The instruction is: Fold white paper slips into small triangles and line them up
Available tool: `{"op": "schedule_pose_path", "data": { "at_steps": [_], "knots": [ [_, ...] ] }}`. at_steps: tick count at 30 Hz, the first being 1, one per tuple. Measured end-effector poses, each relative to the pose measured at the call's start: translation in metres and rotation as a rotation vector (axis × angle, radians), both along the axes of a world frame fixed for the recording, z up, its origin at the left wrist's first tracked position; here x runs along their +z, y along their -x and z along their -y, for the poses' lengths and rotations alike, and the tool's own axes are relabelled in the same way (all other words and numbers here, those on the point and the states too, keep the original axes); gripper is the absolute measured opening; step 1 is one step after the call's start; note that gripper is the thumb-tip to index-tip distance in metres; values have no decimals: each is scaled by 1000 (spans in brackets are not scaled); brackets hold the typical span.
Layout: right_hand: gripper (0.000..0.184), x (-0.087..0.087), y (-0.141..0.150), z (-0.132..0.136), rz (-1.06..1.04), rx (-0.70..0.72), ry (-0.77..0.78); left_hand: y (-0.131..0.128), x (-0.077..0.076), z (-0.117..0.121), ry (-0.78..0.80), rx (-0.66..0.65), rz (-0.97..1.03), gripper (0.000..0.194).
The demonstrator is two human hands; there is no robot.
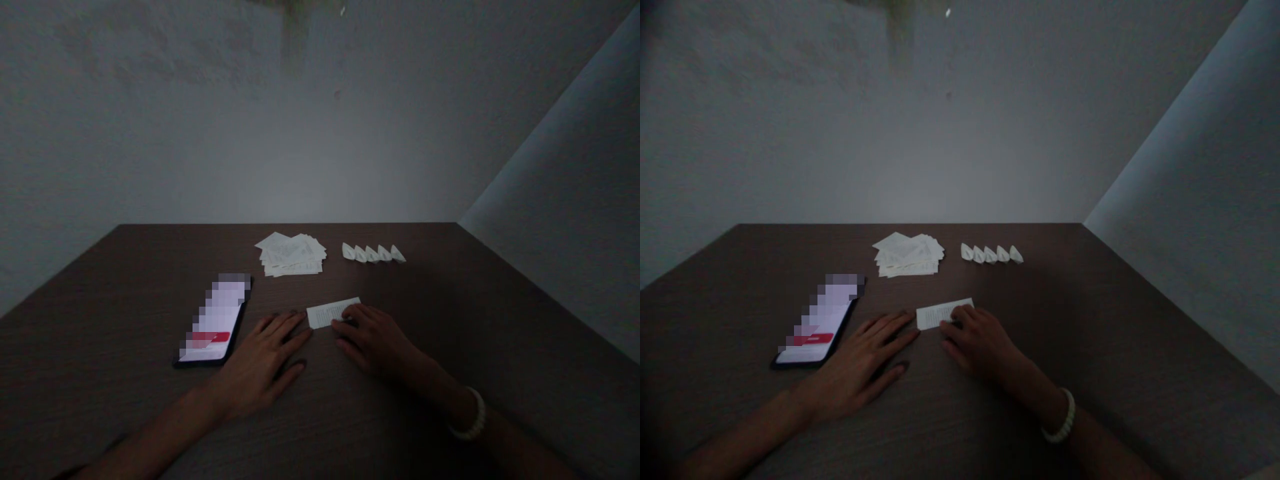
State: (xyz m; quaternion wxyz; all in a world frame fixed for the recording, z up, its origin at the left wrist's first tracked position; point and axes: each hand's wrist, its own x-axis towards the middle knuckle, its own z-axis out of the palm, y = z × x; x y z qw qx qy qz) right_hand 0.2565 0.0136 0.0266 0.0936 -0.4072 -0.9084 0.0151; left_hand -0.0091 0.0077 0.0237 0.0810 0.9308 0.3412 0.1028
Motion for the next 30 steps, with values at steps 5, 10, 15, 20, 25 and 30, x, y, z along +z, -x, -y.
{"op": "schedule_pose_path", "data": {
  "at_steps": [5,10,15,20,25,30],
  "knots": [
    [24,2,0,-3,5,38,11,1,0,-2,24,1,-17,56],
    [26,-1,-1,-4,-7,66,21,2,0,-4,29,-25,-52,51],
    [39,-7,-1,-5,3,123,32,2,0,-4,3,-33,-20,50],
    [52,-8,1,-7,71,143,23,1,3,-5,24,-50,2,51],
    [52,-2,3,-8,101,148,4,0,6,-8,35,-49,15,53],
    [47,-1,5,-5,93,116,12,-3,7,-8,19,-49,-21,53]
  ]
}}
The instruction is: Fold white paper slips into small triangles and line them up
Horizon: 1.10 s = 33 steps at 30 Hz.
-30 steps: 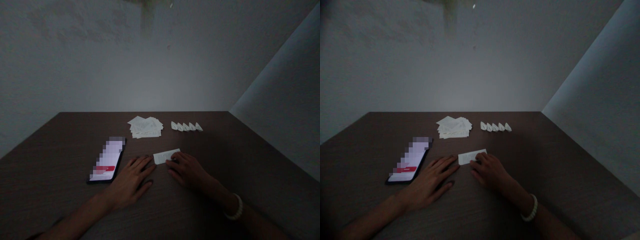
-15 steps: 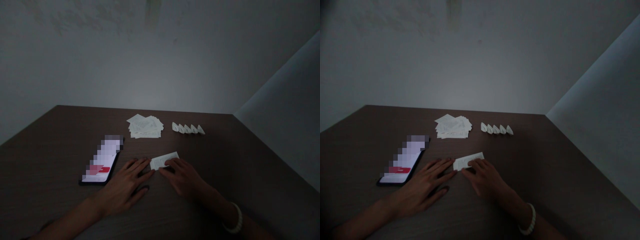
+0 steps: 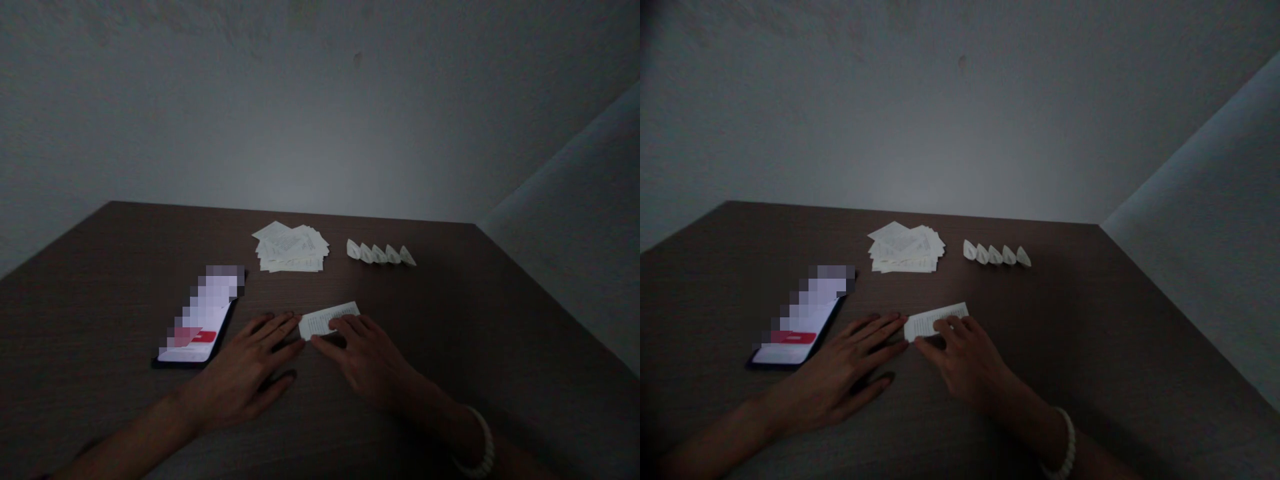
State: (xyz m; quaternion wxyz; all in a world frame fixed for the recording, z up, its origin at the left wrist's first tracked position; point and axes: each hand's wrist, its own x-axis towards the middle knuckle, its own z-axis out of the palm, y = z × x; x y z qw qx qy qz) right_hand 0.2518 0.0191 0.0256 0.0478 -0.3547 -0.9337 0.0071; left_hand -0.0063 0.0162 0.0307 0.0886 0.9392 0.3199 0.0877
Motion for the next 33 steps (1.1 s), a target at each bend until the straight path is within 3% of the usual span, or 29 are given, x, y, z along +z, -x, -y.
{"op": "schedule_pose_path", "data": {
  "at_steps": [11,24,33],
  "knots": [
    [60,3,2,1,22,7,46,-1,1,0,-3,7,24,53],
    [46,4,2,1,26,-11,33,-1,-1,-3,12,6,49,52],
    [50,-2,-18,4,6,-100,27,-3,0,-3,10,16,57,47]
  ]
}}
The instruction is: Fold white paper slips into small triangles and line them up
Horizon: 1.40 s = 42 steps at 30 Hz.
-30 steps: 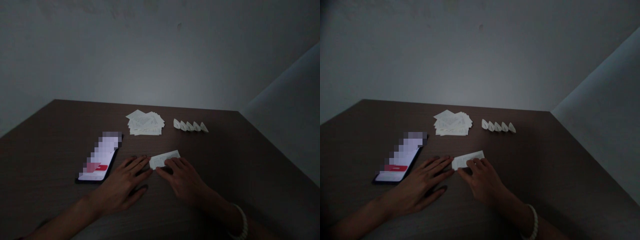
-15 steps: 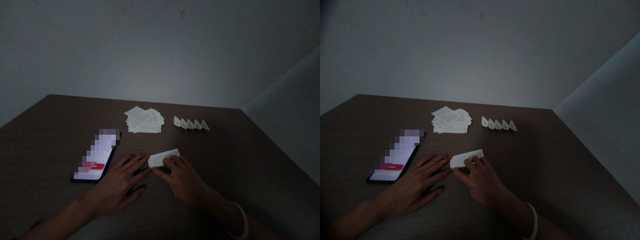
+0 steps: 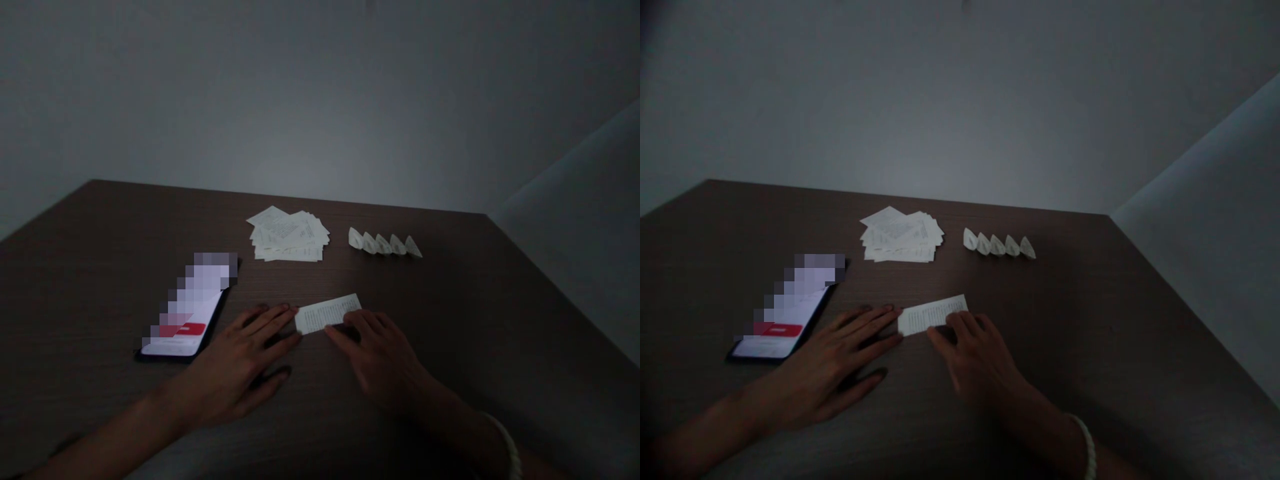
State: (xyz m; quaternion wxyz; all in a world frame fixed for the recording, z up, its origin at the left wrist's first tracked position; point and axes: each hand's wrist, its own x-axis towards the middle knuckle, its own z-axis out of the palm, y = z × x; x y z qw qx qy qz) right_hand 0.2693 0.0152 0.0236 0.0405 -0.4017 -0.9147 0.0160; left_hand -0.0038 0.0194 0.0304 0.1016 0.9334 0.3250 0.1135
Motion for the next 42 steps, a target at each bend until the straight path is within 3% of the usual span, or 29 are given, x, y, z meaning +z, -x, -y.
{"op": "schedule_pose_path", "data": {
  "at_steps": [16,23,28,33,38,42],
  "knots": [
    [49,3,-41,-1,32,-178,-5,2,-5,0,-8,-5,-20,51],
    [41,4,-44,-2,25,-205,-45,3,-5,0,-9,-1,0,48],
    [29,3,-34,-15,-134,-265,-64,2,-3,0,-11,1,4,45],
    [39,-2,-21,-28,-210,-195,-4,2,-4,0,6,20,-12,40],
    [29,-3,-13,-32,-261,-150,66,2,-4,0,35,71,77,30],
    [32,-1,-11,-34,-277,-103,95,1,-3,-1,94,126,139,18]
  ]
}}
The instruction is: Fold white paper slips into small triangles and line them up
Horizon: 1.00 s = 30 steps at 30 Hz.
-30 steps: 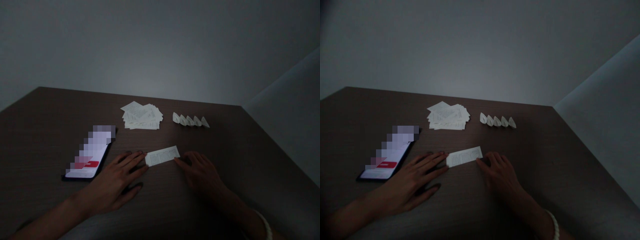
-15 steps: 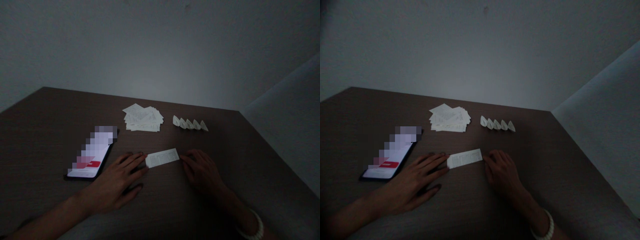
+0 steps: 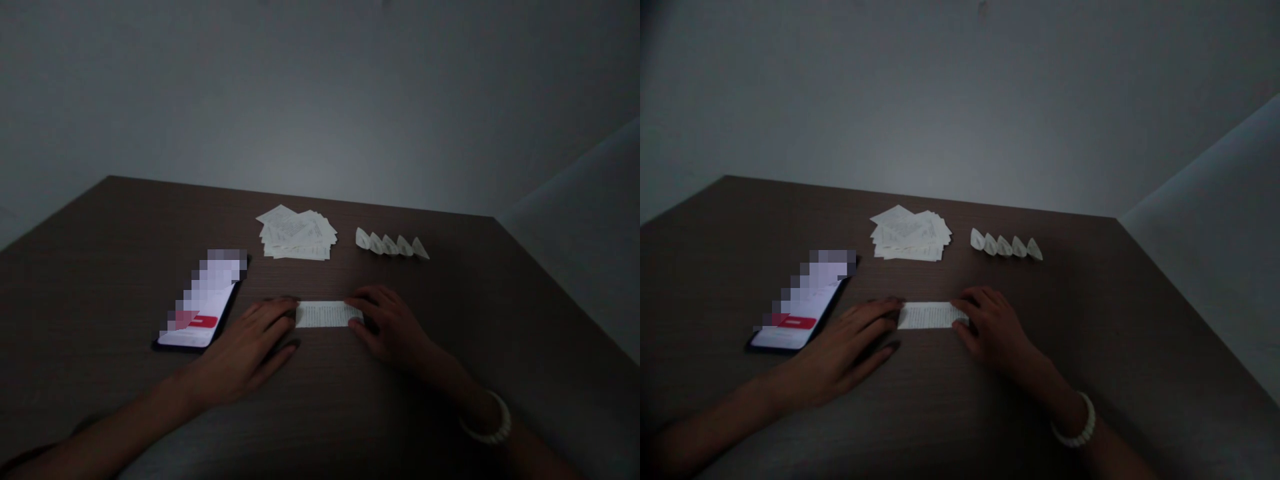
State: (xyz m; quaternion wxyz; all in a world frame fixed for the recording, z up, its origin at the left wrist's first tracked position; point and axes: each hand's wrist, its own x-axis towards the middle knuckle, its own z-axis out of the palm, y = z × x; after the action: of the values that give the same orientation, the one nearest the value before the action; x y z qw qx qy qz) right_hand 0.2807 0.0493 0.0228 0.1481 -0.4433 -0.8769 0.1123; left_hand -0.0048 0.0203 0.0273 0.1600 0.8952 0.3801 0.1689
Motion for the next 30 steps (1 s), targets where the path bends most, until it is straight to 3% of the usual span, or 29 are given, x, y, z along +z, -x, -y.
{"op": "schedule_pose_path", "data": {
  "at_steps": [11,15,23,30],
  "knots": [
    [37,-3,8,-7,-135,61,-15,2,-12,-1,-55,136,-16,51],
    [35,-5,9,-7,-167,93,-37,3,-14,-2,-89,115,4,41],
    [7,-6,10,-6,-260,156,-72,3,-13,-2,-188,-57,128,18],
    [20,-5,10,-7,-223,238,-162,3,-5,-2,-158,-162,118,21]
  ]
}}
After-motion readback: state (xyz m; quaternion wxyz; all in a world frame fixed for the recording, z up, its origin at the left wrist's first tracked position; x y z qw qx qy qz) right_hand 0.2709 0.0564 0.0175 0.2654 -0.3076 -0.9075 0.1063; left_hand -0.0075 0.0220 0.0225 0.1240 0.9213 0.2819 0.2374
